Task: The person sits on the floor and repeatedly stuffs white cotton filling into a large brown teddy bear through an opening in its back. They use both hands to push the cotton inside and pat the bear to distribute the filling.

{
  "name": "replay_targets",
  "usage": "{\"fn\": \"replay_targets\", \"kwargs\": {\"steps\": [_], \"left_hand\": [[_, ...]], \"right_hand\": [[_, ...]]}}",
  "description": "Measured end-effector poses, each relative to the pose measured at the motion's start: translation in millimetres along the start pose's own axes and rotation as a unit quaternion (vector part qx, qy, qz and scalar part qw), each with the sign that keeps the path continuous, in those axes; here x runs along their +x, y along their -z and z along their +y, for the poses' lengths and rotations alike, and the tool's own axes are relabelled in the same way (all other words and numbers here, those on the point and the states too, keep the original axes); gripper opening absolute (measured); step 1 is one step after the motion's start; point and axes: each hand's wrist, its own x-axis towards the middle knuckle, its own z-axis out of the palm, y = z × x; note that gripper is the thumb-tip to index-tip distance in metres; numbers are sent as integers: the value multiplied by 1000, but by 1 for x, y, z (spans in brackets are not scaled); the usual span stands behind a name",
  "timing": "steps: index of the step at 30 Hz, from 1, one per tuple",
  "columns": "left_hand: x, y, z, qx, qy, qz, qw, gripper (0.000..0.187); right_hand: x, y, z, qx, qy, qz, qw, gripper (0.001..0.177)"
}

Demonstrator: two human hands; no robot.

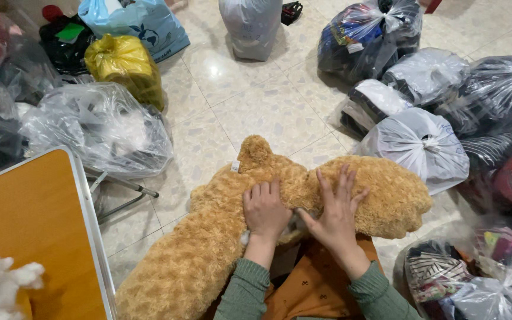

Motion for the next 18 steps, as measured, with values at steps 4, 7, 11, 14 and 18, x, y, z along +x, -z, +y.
{"fn": "replay_targets", "kwargs": {"steps": [4,7,11,14,18], "left_hand": [[-5,12,1,-80,-8,-7,997,61],[-11,29,-2,-140,-31,-53,988,80],[-19,45,-13,-148,-92,-53,983,91],[-22,44,-15,-116,-105,-59,986,100],[-17,29,-6,-98,-37,-85,991,100]], "right_hand": [[5,-10,2,-60,-34,-32,997,105],[5,-24,3,-173,-16,-44,984,100],[4,-32,7,-190,23,-26,981,89],[4,-28,5,-136,36,-24,990,87],[3,-7,-2,-39,30,-44,998,93]]}}
